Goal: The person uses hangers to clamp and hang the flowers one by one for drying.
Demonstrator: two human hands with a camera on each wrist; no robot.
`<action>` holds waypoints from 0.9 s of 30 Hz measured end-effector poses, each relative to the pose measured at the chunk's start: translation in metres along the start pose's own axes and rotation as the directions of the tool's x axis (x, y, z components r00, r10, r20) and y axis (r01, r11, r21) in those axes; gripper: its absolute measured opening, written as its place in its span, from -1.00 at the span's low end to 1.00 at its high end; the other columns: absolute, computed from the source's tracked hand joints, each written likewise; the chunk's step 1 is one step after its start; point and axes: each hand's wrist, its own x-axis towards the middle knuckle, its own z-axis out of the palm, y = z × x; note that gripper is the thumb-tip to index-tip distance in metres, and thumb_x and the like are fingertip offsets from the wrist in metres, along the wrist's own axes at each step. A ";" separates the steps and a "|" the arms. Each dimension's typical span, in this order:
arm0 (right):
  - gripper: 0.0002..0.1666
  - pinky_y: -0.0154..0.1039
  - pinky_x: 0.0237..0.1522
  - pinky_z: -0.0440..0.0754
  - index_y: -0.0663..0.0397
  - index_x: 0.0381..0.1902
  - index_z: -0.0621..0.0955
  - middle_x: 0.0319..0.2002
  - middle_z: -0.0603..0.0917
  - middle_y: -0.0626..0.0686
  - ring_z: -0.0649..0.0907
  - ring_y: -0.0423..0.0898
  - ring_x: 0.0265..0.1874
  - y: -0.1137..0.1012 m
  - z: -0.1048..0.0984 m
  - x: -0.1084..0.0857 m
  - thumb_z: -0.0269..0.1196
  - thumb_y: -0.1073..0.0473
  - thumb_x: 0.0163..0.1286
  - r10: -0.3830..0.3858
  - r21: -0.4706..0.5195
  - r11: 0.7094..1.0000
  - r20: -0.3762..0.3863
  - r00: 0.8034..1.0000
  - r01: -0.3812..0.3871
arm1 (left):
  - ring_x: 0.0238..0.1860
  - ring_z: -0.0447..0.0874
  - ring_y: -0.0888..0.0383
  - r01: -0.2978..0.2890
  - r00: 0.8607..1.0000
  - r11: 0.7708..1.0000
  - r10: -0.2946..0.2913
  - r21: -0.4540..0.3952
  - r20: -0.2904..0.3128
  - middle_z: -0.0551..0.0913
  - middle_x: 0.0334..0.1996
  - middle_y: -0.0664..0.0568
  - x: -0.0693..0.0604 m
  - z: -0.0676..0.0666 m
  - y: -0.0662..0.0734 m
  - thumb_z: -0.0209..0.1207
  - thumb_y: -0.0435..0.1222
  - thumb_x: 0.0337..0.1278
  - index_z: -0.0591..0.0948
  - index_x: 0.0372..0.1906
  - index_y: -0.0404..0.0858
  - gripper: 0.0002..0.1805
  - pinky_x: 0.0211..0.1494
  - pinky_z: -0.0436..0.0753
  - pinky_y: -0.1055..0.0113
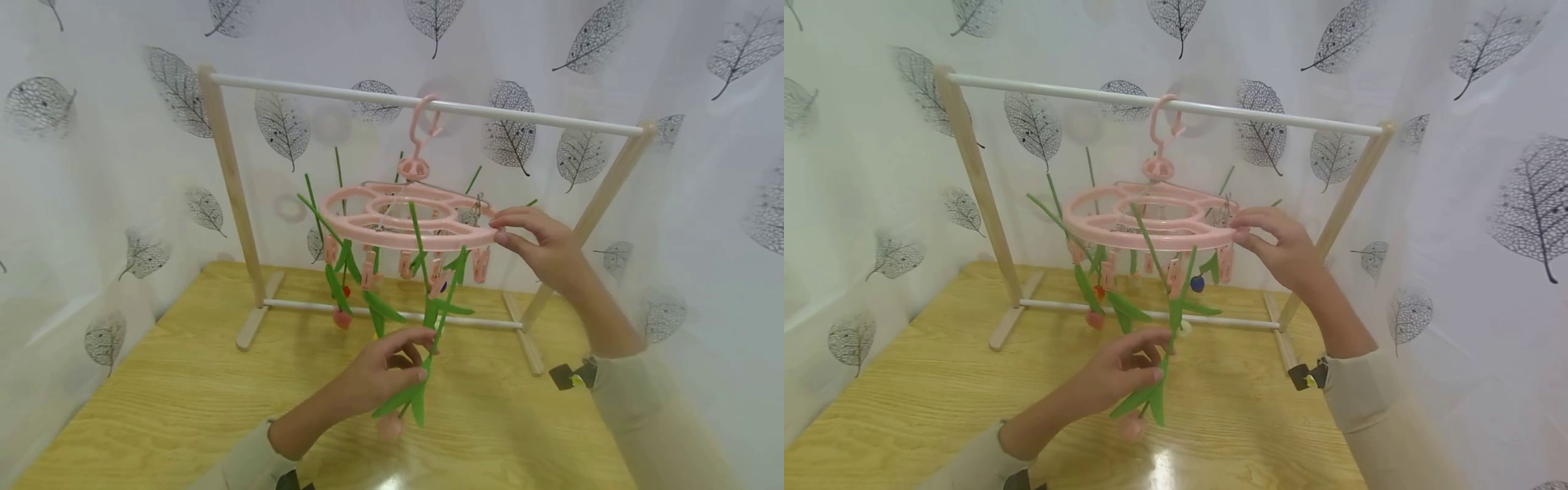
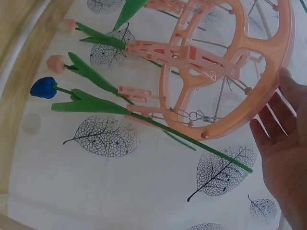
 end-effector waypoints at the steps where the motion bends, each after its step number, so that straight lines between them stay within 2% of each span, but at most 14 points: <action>1: -0.75 -0.45 0.31 0.40 0.13 -0.01 0.73 0.09 0.70 0.13 0.51 -0.51 0.14 -0.002 0.001 -0.001 0.33 0.32 0.36 -0.027 0.004 1.000 -0.008 1.000 0.027 | -0.05 0.55 0.13 0.001 1.000 1.000 -0.001 0.004 -0.009 0.57 0.14 -0.11 0.000 0.000 0.000 0.22 -0.42 0.30 0.45 0.38 -0.12 -0.44 0.09 0.67 0.26; 3: -0.73 -0.49 0.29 0.41 0.17 -0.04 0.73 0.04 0.72 0.15 0.54 -0.46 0.14 -0.007 0.005 -0.002 0.35 0.42 0.30 -0.089 0.024 0.996 -0.027 0.996 0.090 | -0.04 0.55 0.10 -0.001 1.000 1.000 0.001 0.011 -0.024 0.57 0.14 -0.10 0.001 -0.001 -0.001 0.21 -0.41 0.31 0.44 0.40 -0.12 -0.43 0.10 0.67 0.23; 7: -0.62 -0.44 0.25 0.49 0.26 -0.07 0.73 -0.06 0.73 0.20 0.61 -0.32 0.12 -0.018 0.012 -0.003 0.35 0.59 0.15 -0.204 0.080 0.975 -0.062 0.977 0.209 | -0.03 0.56 0.07 -0.003 0.998 1.000 0.003 0.010 -0.067 0.54 0.17 -0.09 0.001 -0.002 0.000 0.21 -0.40 0.33 0.42 0.42 -0.11 -0.42 0.11 0.67 0.21; 11: -0.59 -0.41 0.18 0.55 0.31 -0.08 0.72 -0.10 0.73 0.20 0.63 -0.29 0.05 -0.026 0.018 -0.002 0.34 0.65 0.10 -0.282 0.126 0.949 -0.080 0.956 0.291 | -0.06 0.58 0.06 -0.033 0.991 0.999 0.032 -0.002 -0.131 0.53 0.16 -0.17 0.001 -0.001 0.003 0.20 -0.45 0.30 0.42 0.40 -0.19 -0.42 0.07 0.68 0.26; 18: -0.64 -0.49 -0.05 0.60 0.32 -0.09 0.73 -0.07 0.73 0.22 0.66 -0.21 -0.10 -0.043 0.029 -0.001 0.35 0.61 0.14 -0.347 0.079 0.931 -0.108 0.932 0.356 | -0.05 0.54 0.10 -0.058 0.974 0.998 0.049 -0.035 -0.220 0.52 0.15 -0.21 0.001 -0.002 0.003 0.19 -0.47 0.29 0.43 0.40 -0.19 -0.42 0.07 0.68 0.33; 23: -0.65 -0.50 -0.06 0.61 0.32 -0.08 0.73 -0.04 0.72 0.25 0.66 -0.09 -0.05 -0.057 0.040 0.002 0.36 0.60 0.15 -0.393 0.060 0.913 -0.143 0.908 0.404 | -0.05 0.52 0.11 -0.100 0.962 0.994 0.089 -0.031 -0.260 0.50 0.16 -0.28 0.000 -0.003 0.004 0.18 -0.50 0.29 0.40 0.40 -0.31 -0.41 0.08 0.66 0.32; 27: -0.67 -0.48 -0.05 0.64 0.33 -0.07 0.72 -0.03 0.72 0.22 0.64 -0.04 -0.05 -0.067 0.049 0.005 0.35 0.57 0.19 -0.419 0.064 0.900 -0.147 0.896 0.432 | -0.04 0.52 0.11 -0.121 0.954 0.992 0.107 -0.033 -0.281 0.51 0.14 -0.23 0.000 -0.003 0.005 0.19 -0.51 0.27 0.40 0.40 -0.32 -0.41 0.09 0.65 0.35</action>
